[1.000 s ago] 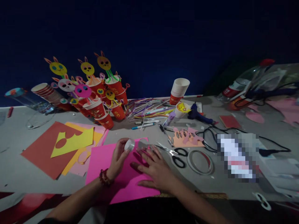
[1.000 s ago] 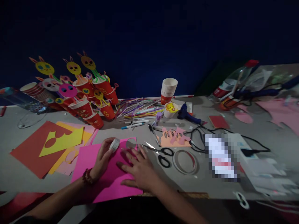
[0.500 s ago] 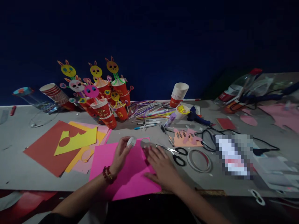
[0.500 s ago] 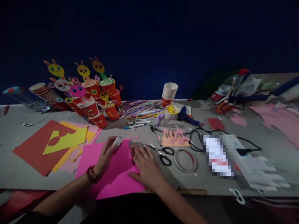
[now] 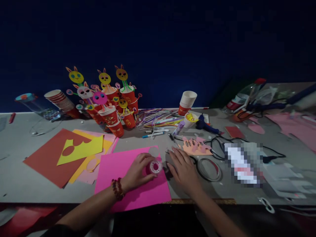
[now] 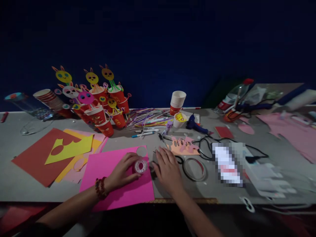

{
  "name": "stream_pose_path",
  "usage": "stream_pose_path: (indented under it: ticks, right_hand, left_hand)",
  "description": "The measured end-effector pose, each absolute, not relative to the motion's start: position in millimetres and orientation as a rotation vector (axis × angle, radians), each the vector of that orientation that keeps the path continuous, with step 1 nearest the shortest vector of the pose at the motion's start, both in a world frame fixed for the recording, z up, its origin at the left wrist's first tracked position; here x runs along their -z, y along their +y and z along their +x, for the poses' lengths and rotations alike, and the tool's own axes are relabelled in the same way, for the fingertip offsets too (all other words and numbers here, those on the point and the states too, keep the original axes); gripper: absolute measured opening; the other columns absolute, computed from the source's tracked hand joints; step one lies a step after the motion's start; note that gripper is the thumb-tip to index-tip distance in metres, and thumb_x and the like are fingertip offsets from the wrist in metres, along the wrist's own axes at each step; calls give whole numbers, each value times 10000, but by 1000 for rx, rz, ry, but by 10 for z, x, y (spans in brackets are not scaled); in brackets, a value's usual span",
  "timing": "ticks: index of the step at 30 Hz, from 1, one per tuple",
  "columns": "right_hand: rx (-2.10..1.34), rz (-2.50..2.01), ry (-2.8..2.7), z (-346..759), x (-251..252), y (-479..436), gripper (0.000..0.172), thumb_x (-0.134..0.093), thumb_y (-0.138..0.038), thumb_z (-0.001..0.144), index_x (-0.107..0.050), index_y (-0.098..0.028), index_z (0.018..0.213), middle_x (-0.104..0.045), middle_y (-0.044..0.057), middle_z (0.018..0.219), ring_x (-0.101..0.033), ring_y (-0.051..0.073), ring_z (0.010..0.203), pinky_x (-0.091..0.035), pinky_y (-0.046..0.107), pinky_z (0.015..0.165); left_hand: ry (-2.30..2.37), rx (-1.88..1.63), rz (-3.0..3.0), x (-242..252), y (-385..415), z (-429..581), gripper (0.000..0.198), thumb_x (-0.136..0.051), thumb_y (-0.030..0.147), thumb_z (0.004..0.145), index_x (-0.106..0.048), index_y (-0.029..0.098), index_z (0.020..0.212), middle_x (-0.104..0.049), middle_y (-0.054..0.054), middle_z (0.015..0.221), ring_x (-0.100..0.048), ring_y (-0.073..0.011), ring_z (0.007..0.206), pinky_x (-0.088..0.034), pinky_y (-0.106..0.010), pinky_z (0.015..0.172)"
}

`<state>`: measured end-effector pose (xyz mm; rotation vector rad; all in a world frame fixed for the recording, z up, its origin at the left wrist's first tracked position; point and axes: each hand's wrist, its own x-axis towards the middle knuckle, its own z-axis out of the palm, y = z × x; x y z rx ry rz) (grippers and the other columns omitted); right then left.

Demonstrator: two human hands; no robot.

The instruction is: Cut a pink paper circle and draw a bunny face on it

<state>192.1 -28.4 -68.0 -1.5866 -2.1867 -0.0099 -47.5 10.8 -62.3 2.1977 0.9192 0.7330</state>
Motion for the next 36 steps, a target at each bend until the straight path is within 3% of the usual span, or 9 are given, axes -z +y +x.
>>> stream_pose_path:
  ticks: [6, 12, 17, 21, 29, 36]
  right_hand:
    - [-215, -1357, -2161, 1890, 708, -327, 381, -497, -236, 962, -561, -187, 1334, -646, 123, 1315, -580, 262, 1226, -479, 476, 1042]
    - [-326, -1388, -2124, 1846, 748, -333, 488, -577, -341, 924, -508, -167, 1375, -647, 150, 1298, -594, 289, 1198, -497, 482, 1013]
    - [-376, -1427, -2160, 1859, 773, -308, 513, -606, -392, 914, -513, -161, 1363, -632, 156, 1316, -578, 303, 1211, -482, 495, 1020]
    - [-411, -1421, -2204, 1871, 767, -285, 416, -606, -373, 925, -568, -194, 1299, -651, 129, 1286, -597, 296, 1172, -486, 501, 1004]
    - [-356, -1409, -2231, 1908, 738, -236, 336, -569, -350, 947, -608, -222, 1255, -691, 91, 1229, -637, 278, 1105, -531, 456, 925]
    - [-348, -1373, -2277, 1960, 751, -208, 403, -573, -359, 942, -576, -243, 1328, -694, 70, 1250, -654, 280, 1098, -536, 433, 914]
  left_hand:
    - [1049, -621, 2325, 741, 127, -411, 583, -712, 343, 844, -491, 262, 1378, -570, -114, 1215, -525, -298, 1123, -461, -478, 956]
    - [1058, -663, 2330, 716, 109, -415, 705, -724, 369, 822, -397, 222, 1430, -540, -150, 1316, -503, -323, 1213, -440, -511, 1026]
    - [1066, -718, 2267, 728, 116, -413, 538, -728, 315, 813, -504, 213, 1291, -576, -137, 1240, -526, -301, 1195, -477, -472, 1008]
    - [1100, -706, 2231, 758, 121, -397, 455, -717, 249, 832, -534, 224, 1247, -598, -121, 1191, -548, -277, 1133, -501, -452, 962]
    - [1121, -673, 2178, 707, 116, -393, 460, -722, 257, 840, -548, 250, 1266, -646, -104, 1154, -573, -274, 1101, -493, -472, 973]
    - [1126, -668, 2149, 708, 122, -361, 506, -690, 201, 824, -505, 240, 1294, -635, -126, 1142, -569, -303, 1091, -475, -519, 976]
